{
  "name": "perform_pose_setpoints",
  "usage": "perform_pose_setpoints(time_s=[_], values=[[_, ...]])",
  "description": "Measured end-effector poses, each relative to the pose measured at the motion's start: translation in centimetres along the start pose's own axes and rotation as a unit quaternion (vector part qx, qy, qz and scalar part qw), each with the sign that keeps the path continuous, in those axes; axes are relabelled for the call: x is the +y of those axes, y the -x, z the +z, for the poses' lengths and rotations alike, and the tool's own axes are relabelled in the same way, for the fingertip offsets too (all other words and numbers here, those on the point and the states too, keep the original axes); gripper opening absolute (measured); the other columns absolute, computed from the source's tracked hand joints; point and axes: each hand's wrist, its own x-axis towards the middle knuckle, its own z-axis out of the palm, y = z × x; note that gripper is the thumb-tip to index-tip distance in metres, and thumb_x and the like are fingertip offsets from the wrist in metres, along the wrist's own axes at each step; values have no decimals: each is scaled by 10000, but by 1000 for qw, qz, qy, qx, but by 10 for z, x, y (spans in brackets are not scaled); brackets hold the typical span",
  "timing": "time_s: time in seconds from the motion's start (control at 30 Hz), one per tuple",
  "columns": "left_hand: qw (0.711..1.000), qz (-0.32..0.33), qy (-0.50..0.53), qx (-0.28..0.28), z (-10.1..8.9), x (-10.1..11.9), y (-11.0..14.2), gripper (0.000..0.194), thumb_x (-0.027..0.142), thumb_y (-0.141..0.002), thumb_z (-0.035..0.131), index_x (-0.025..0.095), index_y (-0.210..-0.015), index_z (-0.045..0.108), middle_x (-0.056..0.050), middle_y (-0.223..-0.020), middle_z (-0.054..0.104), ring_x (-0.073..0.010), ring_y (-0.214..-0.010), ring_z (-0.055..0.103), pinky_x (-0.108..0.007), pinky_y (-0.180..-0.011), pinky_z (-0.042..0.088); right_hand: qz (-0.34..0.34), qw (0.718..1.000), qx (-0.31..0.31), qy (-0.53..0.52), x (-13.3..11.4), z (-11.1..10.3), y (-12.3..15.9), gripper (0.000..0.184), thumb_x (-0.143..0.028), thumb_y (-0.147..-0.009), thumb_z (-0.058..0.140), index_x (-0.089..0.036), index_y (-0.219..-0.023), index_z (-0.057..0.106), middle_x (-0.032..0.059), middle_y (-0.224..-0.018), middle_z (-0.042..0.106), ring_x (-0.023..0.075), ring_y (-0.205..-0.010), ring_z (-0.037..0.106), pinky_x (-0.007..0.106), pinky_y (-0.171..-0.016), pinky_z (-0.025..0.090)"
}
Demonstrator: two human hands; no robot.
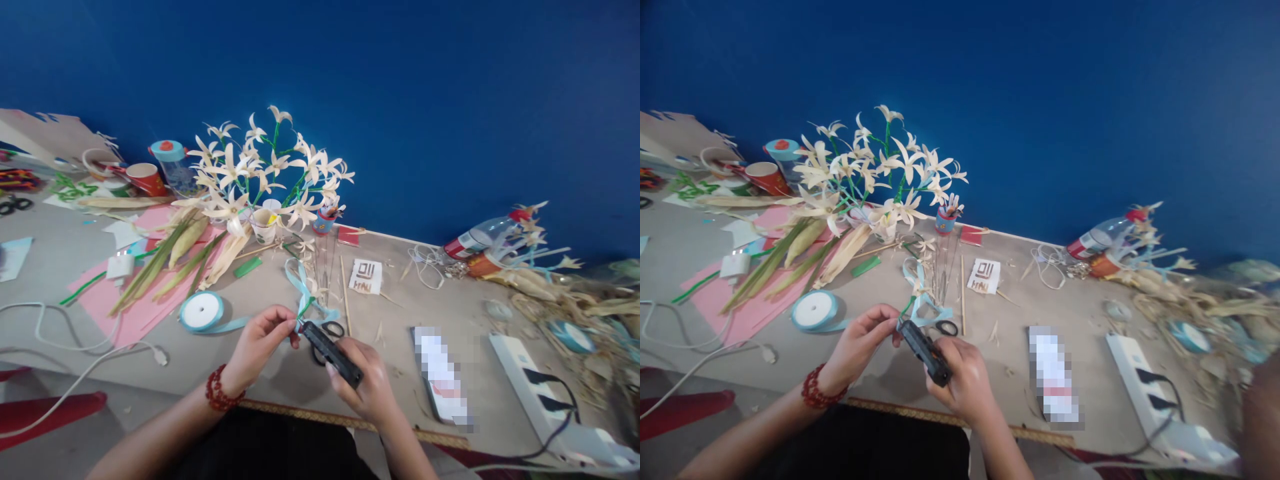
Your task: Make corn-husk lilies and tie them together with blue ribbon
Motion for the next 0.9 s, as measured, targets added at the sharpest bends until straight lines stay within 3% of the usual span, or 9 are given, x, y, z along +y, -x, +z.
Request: perform_pose_setpoints(time_s=[0.63, 0.9], values=[[1000, -3, 2, 3, 1, 0, 0, 143, 287, -863, 637, 147, -841, 619, 2, -697, 625, -117, -612, 587, -245, -648, 466, 4, 1000, 1, -3, 3, 1, 1, 47, -243, -831, 473, -218, -820, 512, 17, -643, 585, 182, -570, 571, 275, -555, 449], [1000, -6, 6, 6, 2, 2, 0, 157, 301, -857, 642, 146, -842, 622, 4, -665, 622, -121, -612, 584, -248, -652, 461, -5, 1000, 3, 15, 4, 1, 2, 72, -254, -839, 473, -215, -847, 533, 44, -692, 633, 197, -617, 612, 283, -571, 465]])
